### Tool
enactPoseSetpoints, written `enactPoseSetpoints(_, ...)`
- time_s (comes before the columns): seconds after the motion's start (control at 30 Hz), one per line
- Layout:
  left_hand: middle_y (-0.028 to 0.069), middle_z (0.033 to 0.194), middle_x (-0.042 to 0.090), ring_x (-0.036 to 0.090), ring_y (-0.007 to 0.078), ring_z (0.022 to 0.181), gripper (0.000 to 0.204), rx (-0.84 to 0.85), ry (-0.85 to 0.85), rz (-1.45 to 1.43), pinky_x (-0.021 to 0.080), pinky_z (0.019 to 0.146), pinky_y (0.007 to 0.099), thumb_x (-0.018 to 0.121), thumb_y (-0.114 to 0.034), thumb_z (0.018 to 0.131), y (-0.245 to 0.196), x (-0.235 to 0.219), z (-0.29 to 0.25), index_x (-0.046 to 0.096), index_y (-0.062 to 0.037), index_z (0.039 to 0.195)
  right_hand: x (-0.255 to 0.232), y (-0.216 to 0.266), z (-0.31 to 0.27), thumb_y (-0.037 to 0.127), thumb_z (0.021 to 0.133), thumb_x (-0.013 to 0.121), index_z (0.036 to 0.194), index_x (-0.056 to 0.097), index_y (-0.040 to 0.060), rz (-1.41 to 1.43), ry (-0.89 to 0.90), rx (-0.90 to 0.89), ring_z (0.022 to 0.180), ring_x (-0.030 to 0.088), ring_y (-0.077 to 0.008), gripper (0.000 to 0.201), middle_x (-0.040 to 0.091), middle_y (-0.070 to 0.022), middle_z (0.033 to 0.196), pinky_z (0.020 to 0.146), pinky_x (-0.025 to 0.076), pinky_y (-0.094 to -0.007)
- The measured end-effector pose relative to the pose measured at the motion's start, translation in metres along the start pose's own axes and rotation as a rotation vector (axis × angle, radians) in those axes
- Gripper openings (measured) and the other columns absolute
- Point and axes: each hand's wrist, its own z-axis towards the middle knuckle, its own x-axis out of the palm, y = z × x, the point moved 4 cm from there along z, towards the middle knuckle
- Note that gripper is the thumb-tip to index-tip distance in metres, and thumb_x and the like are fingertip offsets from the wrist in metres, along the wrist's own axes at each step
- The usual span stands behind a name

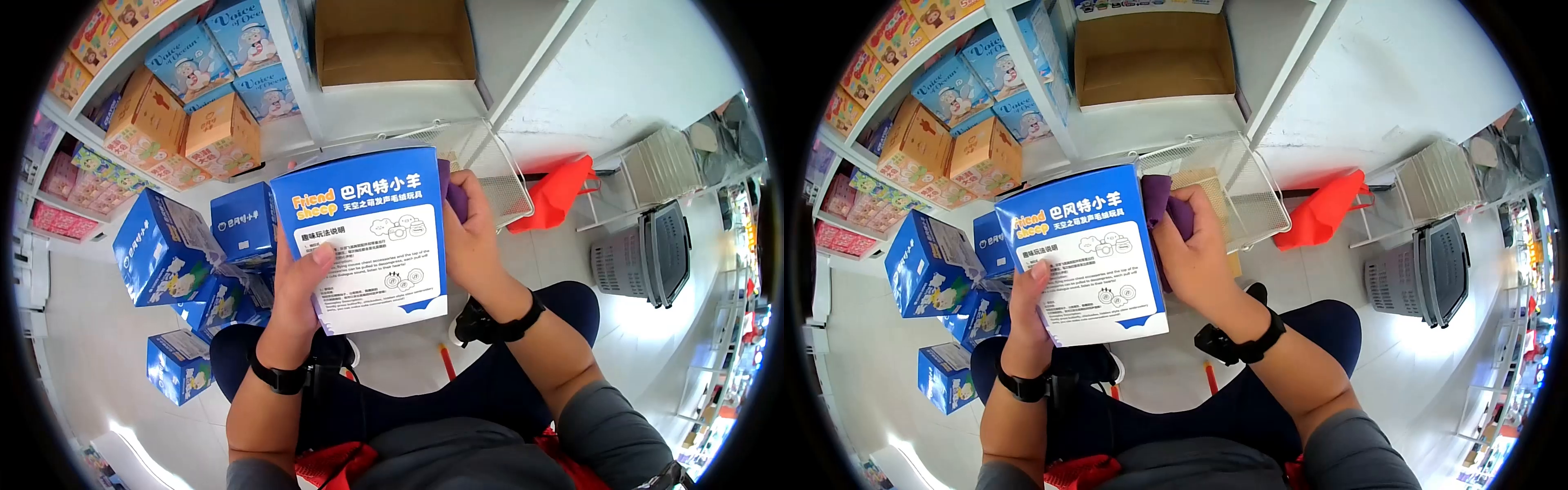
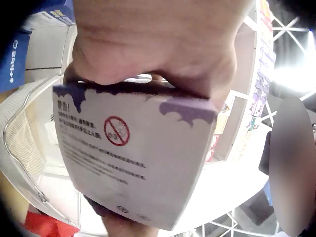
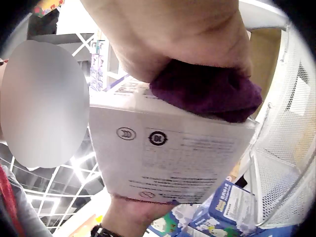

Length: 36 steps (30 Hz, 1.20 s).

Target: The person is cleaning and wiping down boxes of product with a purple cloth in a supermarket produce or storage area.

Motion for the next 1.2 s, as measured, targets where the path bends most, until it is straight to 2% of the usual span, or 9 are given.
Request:
enactPoseSetpoints(0.13,0.0231,0.169,0.056,0.063,0.0349,0.153,0.118,-0.04,-0.022,0.05,0.055,0.126,0.0481,0.081,-0.035,0.101,0.011,0.002,-0.002,0.006,-0.0156,0.191,-0.005,0.05,-0.009,0.014,0.118,0.069,0.133,0.059,0.006,0.101,-0.012,-0.226,0.097,0.069,-0.007,0.019,0.075,-0.0057,0.113,0.082,0.057,-0.0272)
enactPoseSetpoints(0.3,0.0222,0.17,0.055,0.058,0.0352,0.158,0.122,0.023,0.041,0.145,0.049,0.131,0.049,0.082,-0.041,0.098,0.008,0.019,0.003,0.007,-0.0156,0.191,-0.016,0.007,0.016,0.011,0.12,0.062,0.134,0.057,0.0062,0.043,-0.024,-0.114,0.1,0.069,-0.0068,0.016,0.074,-0.0045,0.115,0.086,0.056,-0.0266)
enactPoseSetpoints(0.43,0.0225,0.173,0.053,0.054,0.0362,0.161,0.123,-0.05,-0.001,0.134,0.044,0.135,0.051,0.083,-0.041,0.096,0.004,0.015,0.001,0.009,-0.0134,0.191,-0.01,0.051,-0.011,0.011,0.12,0.063,0.133,0.057,0.0063,0.194,-0.024,-0.195,0.102,0.069,-0.0068,0.015,0.074,-0.0039,0.115,0.088,0.056,-0.026)
enactPoseSetpoints(0.53,0.023,0.176,0.05,0.054,0.0368,0.162,0.125,-0.065,-0.001,0.102,0.043,0.135,0.0531,0.085,-0.041,0.094,0.008,0.012,-0.001,0.01,-0.0135,0.191,-0.011,0.042,-0.007,0.014,0.121,0.066,0.133,0.057,0.0063,0.102,-0.041,-0.227,0.102,0.069,-0.0069,0.018,0.074,-0.0037,0.116,0.089,0.057,-0.026)
enactPoseSetpoints(0.7,0.0226,0.173,0.052,0.058,0.035,0.158,0.124,0.1,0.054,0.22,0.048,0.131,0.0506,0.085,-0.038,0.097,-0.004,0.022,0.004,0.008,-0.0146,0.19,-0.02,-0.022,0.017,0.013,0.119,0.068,0.134,0.058,0.0075,0.007,0.041,-0.123,0.107,0.068,-0.0066,0.019,0.074,-0.0043,0.12,0.089,0.056,-0.0257)
enactPoseSetpoints(0.83,0.0226,0.173,0.052,0.058,0.0343,0.158,0.12,0.03,0.049,0.116,0.047,0.132,0.0496,0.083,-0.037,0.099,-0.002,0.018,0.004,0.008,-0.0145,0.191,-0.011,0.053,-0.006,0.01,0.118,0.068,0.134,0.057,0.0069,0.138,-0.016,-0.226,0.107,0.068,-0.0072,0.02,0.074,-0.0047,0.122,0.091,0.056,-0.0269)
enactPoseSetpoints(0.93,0.0227,0.174,0.051,0.057,0.0341,0.159,0.119,0.029,0.065,0.092,0.046,0.133,0.0494,0.082,-0.036,0.1,-0.001,0.017,0.002,0.007,-0.0144,0.191,-0.009,0.039,0.0,0.008,0.118,0.066,0.133,0.058,0.0065,0.135,-0.039,-0.256,0.104,0.068,-0.0076,0.017,0.074,-0.0042,0.119,0.09,0.056,-0.0276)
enactPoseSetpoints(1.07,0.0231,0.175,0.05,0.054,0.0344,0.161,0.119,0.077,0.091,0.126,0.043,0.134,0.0496,0.082,-0.035,0.102,-0.008,0.021,0.0,0.006,-0.0138,0.191,-0.016,-0.007,0.018,0.008,0.117,0.065,0.131,0.059,0.0066,-0.007,-0.006,-0.112,0.099,0.069,-0.008,0.016,0.074,-0.004,0.114,0.086,0.058,-0.0283)
enactPoseSetpoints(1.2,0.023,0.176,0.049,0.053,0.0347,0.162,0.117,0.042,0.104,0.088,0.041,0.135,0.0495,0.08,-0.035,0.104,-0.005,0.015,-0.001,0.005,-0.0123,0.191,-0.006,0.047,-0.008,0.01,0.119,0.066,0.133,0.059,0.0065,0.111,-0.065,-0.178,0.102,0.069,-0.0079,0.017,0.075,-0.0041,0.115,0.087,0.058,-0.0279)
